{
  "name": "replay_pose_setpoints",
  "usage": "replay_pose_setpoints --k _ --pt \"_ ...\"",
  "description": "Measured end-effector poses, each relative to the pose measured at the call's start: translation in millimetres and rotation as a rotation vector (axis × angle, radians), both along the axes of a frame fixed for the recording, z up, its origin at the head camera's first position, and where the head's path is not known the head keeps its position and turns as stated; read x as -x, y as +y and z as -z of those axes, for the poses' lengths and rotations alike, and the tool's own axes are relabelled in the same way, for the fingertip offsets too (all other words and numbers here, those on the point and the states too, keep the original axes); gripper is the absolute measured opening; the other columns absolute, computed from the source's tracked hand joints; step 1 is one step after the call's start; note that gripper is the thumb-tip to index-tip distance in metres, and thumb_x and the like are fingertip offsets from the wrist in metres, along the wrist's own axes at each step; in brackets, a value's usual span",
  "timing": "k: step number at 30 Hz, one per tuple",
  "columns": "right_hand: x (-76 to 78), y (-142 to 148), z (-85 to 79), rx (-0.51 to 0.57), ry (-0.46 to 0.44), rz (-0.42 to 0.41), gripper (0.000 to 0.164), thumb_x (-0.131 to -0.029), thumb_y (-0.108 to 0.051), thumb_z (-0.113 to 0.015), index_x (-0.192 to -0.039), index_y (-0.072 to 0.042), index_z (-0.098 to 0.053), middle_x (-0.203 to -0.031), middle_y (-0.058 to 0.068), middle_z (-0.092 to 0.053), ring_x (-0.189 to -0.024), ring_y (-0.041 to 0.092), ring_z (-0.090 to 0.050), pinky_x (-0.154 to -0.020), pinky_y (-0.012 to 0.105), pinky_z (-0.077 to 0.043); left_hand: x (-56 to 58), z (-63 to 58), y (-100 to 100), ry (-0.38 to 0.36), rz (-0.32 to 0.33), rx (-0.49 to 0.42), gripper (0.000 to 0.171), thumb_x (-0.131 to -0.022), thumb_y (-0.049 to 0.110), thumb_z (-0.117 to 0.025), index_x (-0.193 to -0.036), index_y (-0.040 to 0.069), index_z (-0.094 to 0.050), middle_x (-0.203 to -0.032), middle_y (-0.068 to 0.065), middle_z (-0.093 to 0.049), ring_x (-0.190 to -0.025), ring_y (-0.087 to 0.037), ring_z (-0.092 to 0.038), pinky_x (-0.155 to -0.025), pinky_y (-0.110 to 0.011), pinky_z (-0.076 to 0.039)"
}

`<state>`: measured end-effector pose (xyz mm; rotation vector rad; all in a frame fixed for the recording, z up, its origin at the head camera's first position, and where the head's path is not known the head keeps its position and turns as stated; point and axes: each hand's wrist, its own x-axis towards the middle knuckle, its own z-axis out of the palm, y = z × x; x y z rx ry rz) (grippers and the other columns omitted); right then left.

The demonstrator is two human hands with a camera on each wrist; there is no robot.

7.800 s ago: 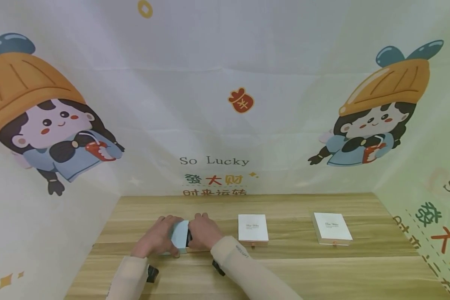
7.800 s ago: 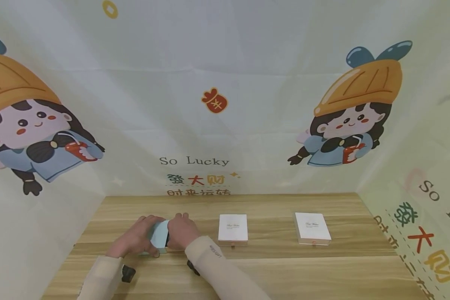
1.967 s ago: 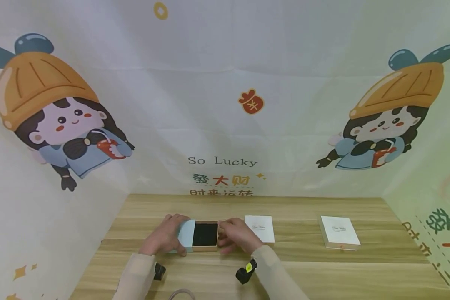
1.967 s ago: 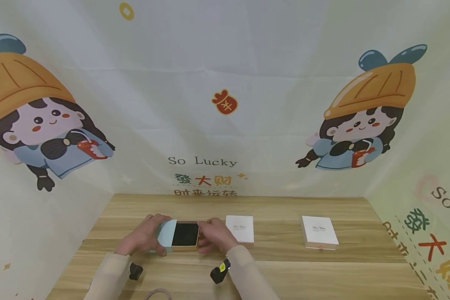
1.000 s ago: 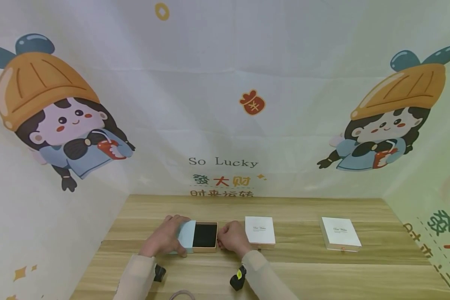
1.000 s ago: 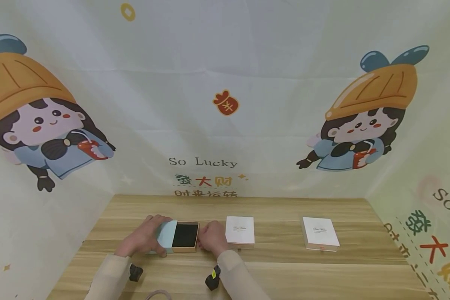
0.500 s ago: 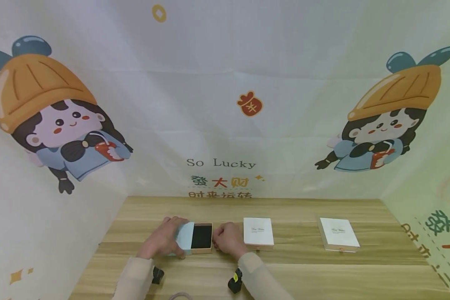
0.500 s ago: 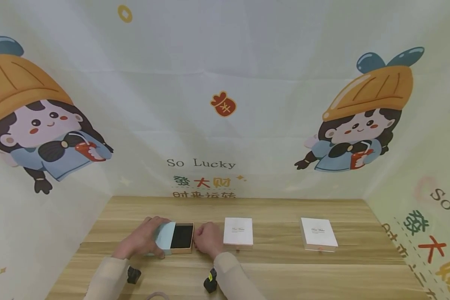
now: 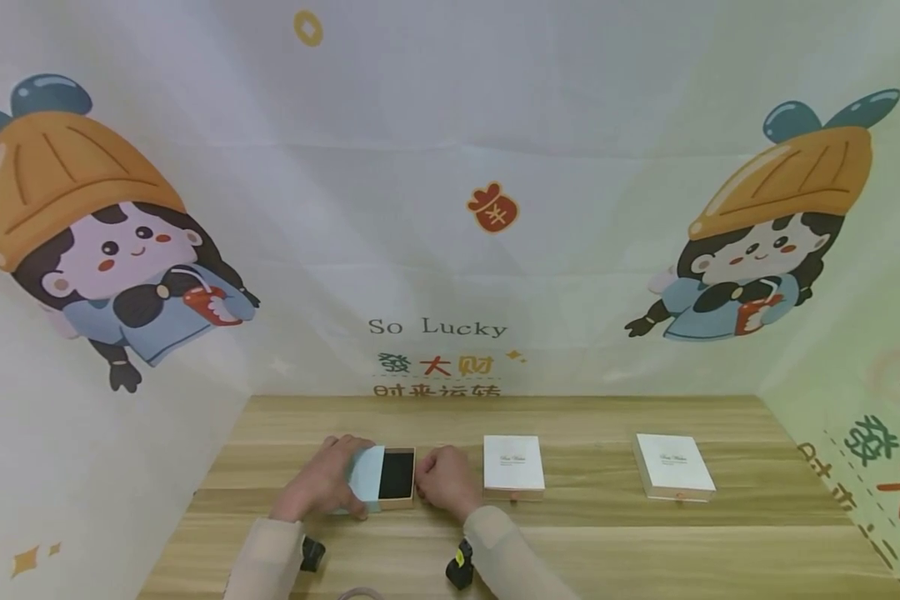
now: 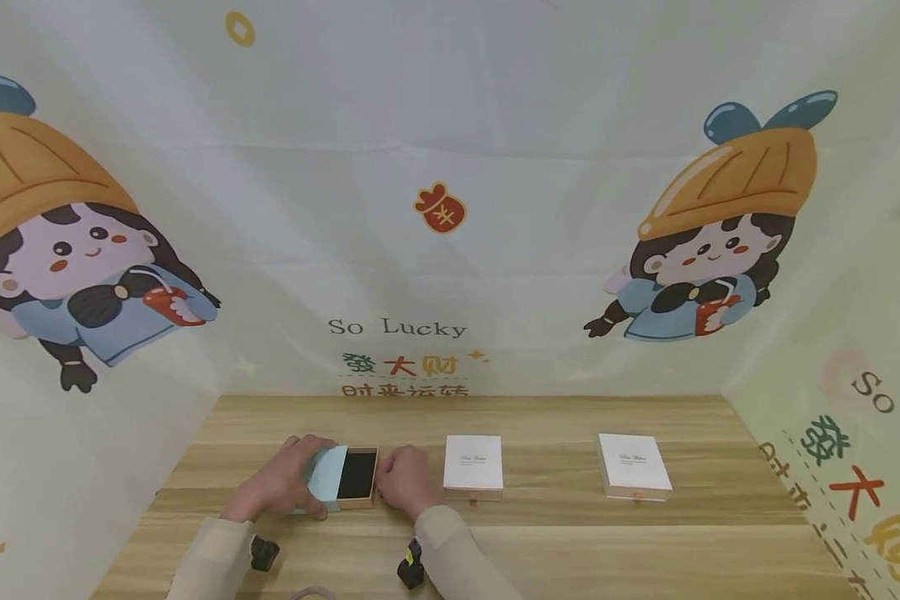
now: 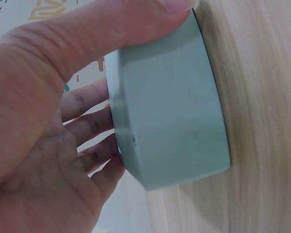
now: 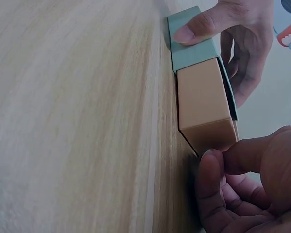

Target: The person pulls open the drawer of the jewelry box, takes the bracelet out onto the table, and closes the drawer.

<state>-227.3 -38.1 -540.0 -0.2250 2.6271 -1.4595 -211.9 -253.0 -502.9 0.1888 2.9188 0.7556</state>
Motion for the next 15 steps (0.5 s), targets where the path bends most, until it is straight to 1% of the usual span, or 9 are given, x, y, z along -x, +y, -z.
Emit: replay_pose_setpoints --k 5,9,15 --pt "-0.2 -2.3 -1.8 0.001 0.013 -0.003 0.016 -0.086 -0.001 -0.064 -0.072 -0.006 -0.068 -0.058 0.0 -0.064 -0.049 0.008 -0.054 -0.045 0.02 -0.041 0.9 1.1 -0.9 0.001 -0.001 0.001 0.104 -0.043 0.01 -0.101 -0.139 0.013 -0.06 -0.127 -0.004 -0.063 -0.111 -0.025 -0.053 -0.092 -0.048 -0.056" --pt "-0.4 -3.8 -2.7 -0.012 0.007 -0.006 0.016 -0.086 -0.001 -0.064 -0.072 -0.008 -0.067 -0.059 -0.003 -0.062 -0.05 0.006 -0.053 -0.046 0.02 -0.042 -0.2 0.3 -1.2 -0.002 0.002 -0.005 0.104 -0.044 0.009 -0.101 -0.139 0.012 -0.059 -0.129 -0.005 -0.063 -0.112 -0.025 -0.053 -0.094 -0.049 -0.055" --pt "-1.4 -6.4 -2.8 0.02 0.032 -0.005 0.017 -0.084 0.002 -0.064 -0.069 -0.006 -0.067 -0.058 -0.002 -0.061 -0.046 0.006 -0.053 -0.045 0.02 -0.042 -0.3 1.3 -2.1 0.003 0.012 -0.01 0.103 -0.045 0.01 -0.101 -0.139 0.012 -0.059 -0.128 -0.005 -0.063 -0.112 -0.026 -0.053 -0.094 -0.05 -0.054"
